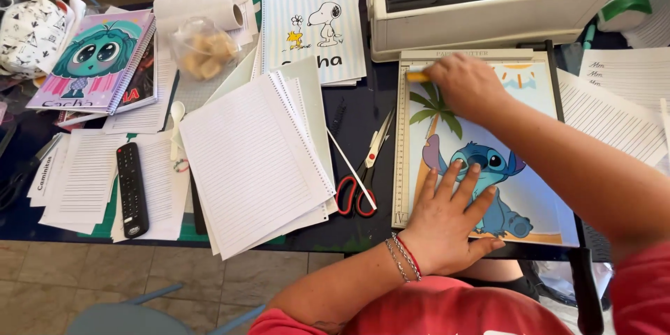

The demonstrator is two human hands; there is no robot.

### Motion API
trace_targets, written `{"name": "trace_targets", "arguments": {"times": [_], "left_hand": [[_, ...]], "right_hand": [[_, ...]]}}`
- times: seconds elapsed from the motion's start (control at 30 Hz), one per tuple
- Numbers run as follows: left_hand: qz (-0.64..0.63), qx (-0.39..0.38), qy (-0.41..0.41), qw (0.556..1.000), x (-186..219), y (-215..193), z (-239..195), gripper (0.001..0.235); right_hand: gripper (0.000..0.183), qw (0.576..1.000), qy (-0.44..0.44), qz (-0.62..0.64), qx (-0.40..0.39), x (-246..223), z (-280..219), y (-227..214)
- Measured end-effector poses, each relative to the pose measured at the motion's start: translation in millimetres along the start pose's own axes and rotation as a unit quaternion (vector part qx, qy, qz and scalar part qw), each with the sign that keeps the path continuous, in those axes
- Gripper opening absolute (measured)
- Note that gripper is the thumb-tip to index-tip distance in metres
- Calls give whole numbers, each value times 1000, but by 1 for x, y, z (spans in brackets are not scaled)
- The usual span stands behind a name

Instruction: Applying a printed vinyl cover to a notebook and smoothing it with a squeegee tool

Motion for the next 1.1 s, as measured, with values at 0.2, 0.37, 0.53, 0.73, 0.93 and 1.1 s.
{"name": "trace_targets", "arguments": {"times": [0.2, 0.37, 0.53, 0.73, 0.93, 1.1], "left_hand": [[-9, -34, -6, 999, 0, 8, -3, 83], [-100, 194, 28, 975, -17, -8, 7, 83], [-113, 214, -29, 970, -110, -87, 75, 72], [-251, -122, -154, 948, -194, -45, 137, 86], [-176, -227, -133, 949, -203, -15, 142, 82], [-95, -244, -101, 960, -206, 4, 133, 79]], "right_hand": [[46, 998, 68, 0, 6, 16, 18, 5], [18, 978, 30, 21, 203, 19, -25, -19], [12, 977, -62, -77, 188, 9, -34, 18], [45, 994, -36, -72, 68, -12, -37, -4], [44, 996, -65, -66, 15, -32, -78, -18], [58, 992, -109, -55, -16, -65, -161, -28]]}}
Point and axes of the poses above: each hand's wrist, its own z-axis towards the middle knuckle, its own y-axis out of the palm, x = y × z, the point moved 4 cm from there along z, towards the middle knuckle, and after that the axes turned 13 degrees about y, right-handed, at the moved point
